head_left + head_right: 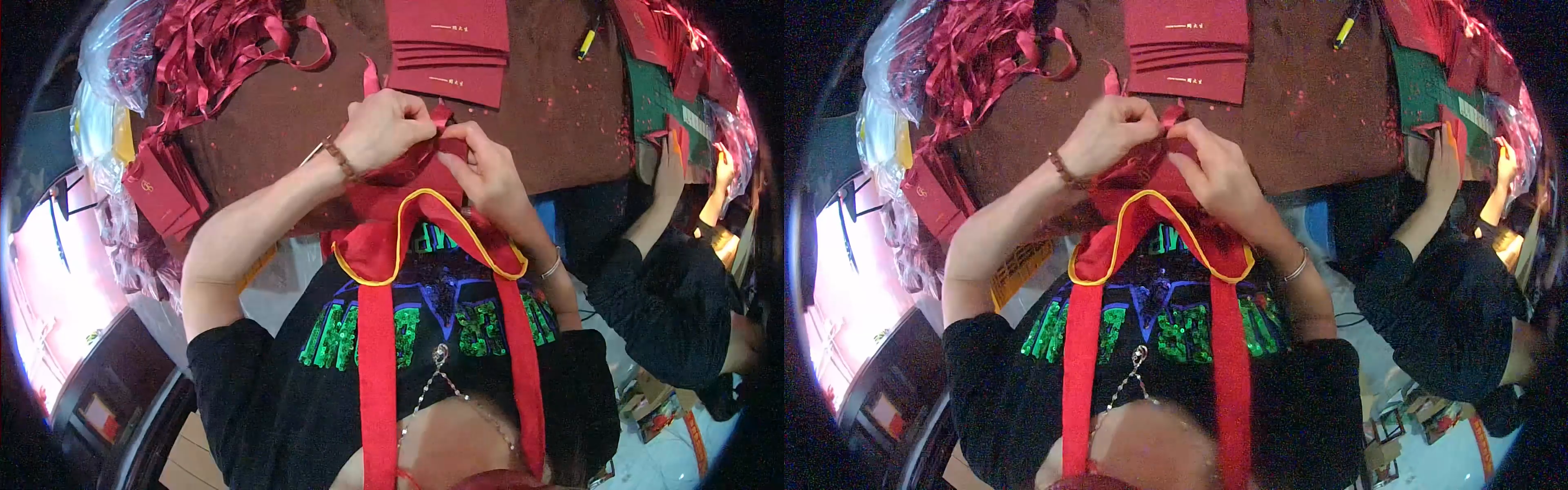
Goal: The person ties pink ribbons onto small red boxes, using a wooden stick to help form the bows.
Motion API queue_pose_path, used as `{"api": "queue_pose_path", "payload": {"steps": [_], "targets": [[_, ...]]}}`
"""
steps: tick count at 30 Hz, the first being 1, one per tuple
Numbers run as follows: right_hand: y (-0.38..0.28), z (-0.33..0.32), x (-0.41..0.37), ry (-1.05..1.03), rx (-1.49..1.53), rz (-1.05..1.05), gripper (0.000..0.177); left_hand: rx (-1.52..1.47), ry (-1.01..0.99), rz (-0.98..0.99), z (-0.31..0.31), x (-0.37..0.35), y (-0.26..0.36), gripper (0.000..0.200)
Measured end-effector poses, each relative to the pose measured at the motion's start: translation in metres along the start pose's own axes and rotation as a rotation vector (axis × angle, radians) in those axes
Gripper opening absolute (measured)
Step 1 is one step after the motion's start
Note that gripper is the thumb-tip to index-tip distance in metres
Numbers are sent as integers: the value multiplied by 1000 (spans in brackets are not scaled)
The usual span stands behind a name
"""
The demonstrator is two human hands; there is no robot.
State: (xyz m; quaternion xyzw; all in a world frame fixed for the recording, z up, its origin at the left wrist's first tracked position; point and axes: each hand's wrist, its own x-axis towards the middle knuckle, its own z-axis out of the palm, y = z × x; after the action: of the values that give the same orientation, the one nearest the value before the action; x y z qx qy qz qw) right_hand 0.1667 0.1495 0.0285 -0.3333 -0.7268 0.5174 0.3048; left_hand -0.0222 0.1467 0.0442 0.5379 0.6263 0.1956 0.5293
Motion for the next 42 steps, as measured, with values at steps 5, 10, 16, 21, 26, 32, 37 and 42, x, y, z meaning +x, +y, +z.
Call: {"api": "queue_pose_path", "payload": {"steps": [5, 10, 16, 21, 26, 32, 37, 42], "targets": [[0, -5, 2, -62, -22, 85, 20, 115, 227, 88, 7, -5, 5, 23], [-11, -9, 4, -86, -72, 190, 21, 160, 292, 174, 9, -5, 5, 23], [-5, -8, 1, -86, -30, 140, 20, 153, 200, 53, 7, 0, 3, 25], [-6, -6, -6, -132, 44, 215, 20, -183, 316, 122, -21, 23, -10, 24], [-3, -4, -6, -118, 70, 231, 20, -62, 269, 145, -64, 41, -20, 32], [-5, -6, -3, -109, 45, 187, 22, 441, 176, 209, -60, 48, -34, 47], [-3, -7, 0, -113, 6, 230, 24, 324, 69, 290, -44, 39, -16, 46], [-4, -4, 1, -134, 88, 285, 29, 439, -103, 321, -43, 28, 8, 32]]}}
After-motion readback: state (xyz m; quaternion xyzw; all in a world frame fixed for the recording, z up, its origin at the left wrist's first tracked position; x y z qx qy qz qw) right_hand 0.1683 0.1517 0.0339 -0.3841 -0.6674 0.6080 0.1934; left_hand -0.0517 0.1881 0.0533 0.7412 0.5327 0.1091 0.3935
